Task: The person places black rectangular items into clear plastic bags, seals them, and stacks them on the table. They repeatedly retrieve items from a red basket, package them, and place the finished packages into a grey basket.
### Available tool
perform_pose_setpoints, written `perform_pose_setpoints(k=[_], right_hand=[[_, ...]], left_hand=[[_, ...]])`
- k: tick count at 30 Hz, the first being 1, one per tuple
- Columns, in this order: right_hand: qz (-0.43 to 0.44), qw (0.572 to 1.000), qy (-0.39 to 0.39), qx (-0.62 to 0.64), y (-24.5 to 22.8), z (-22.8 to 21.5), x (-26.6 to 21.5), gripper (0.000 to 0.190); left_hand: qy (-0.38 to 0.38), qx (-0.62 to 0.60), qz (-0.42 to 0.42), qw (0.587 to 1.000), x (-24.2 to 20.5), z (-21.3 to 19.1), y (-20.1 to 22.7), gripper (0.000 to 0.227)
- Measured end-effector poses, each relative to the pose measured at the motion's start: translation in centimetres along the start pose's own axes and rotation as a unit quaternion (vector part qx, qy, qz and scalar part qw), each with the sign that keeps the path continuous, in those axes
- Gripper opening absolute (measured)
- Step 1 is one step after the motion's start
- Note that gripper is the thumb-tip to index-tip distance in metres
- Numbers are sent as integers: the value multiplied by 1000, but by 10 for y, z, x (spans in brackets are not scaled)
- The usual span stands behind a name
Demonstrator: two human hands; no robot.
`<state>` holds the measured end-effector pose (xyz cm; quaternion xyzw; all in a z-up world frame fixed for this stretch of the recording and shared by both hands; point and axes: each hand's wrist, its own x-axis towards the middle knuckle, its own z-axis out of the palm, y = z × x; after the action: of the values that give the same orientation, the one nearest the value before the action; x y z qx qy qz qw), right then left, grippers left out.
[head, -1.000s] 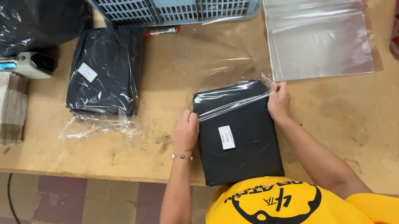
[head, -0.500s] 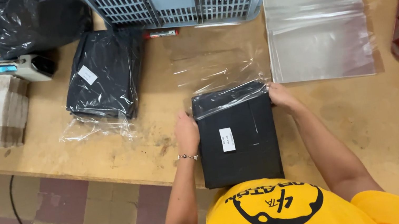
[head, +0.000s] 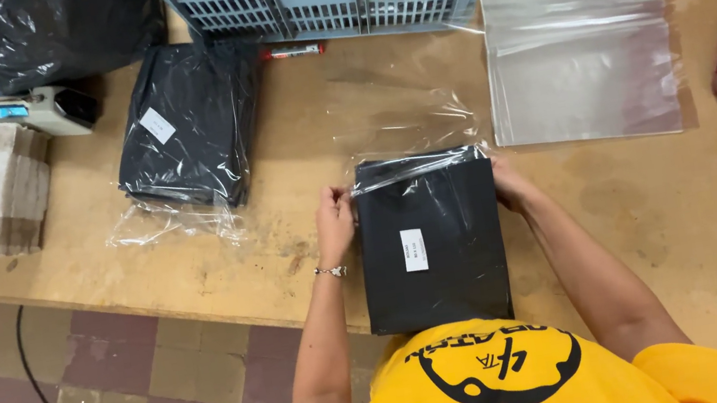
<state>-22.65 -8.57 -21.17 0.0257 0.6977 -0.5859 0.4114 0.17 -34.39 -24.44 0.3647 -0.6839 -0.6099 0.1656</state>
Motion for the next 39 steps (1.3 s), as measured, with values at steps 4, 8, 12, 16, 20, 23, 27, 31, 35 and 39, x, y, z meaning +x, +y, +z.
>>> perform_pose_setpoints(k=[4, 8, 12, 16, 20, 23, 27, 31, 35, 39], right_hand=[[-3, 999, -18, 41, -16, 8, -23, 29], [-6, 999, -48, 8, 10, -2, -5, 34], [-2, 999, -47, 13, 22, -3, 5, 36], [12, 999, -37, 20, 27, -4, 5, 37], [34, 999, -13, 38, 37, -7, 1, 38], [49, 998, -2, 44, 45, -7, 1, 39], [66, 996, 14, 50, 54, -13, 7, 41], [56, 997, 39, -48, 82, -32, 8, 38], [-194, 955, 205, -89, 82, -23, 4, 22], [-220, 947, 219, 77, 63, -6, -8, 17]], left_hand=[[-25, -102, -16, 994, 9, 3, -12, 2], [-70, -64, 18, 995, 19, 11, -25, 6], [-102, -3, 24, 994, 10, 11, 6, 10], [-92, -109, -6, 990, 20, 19, -13, 7], [-66, -235, -73, 967, -4, 20, 6, 2], [-68, -193, -65, 977, -8, 10, 0, 2], [-74, -119, -46, 989, -7, -5, -7, 9], [-57, 8, -30, 998, -19, -18, -8, 9], [8, 109, 9, 994, -30, -13, 43, 8], [65, -157, 11, 985, -9, 6, -18, 18]])
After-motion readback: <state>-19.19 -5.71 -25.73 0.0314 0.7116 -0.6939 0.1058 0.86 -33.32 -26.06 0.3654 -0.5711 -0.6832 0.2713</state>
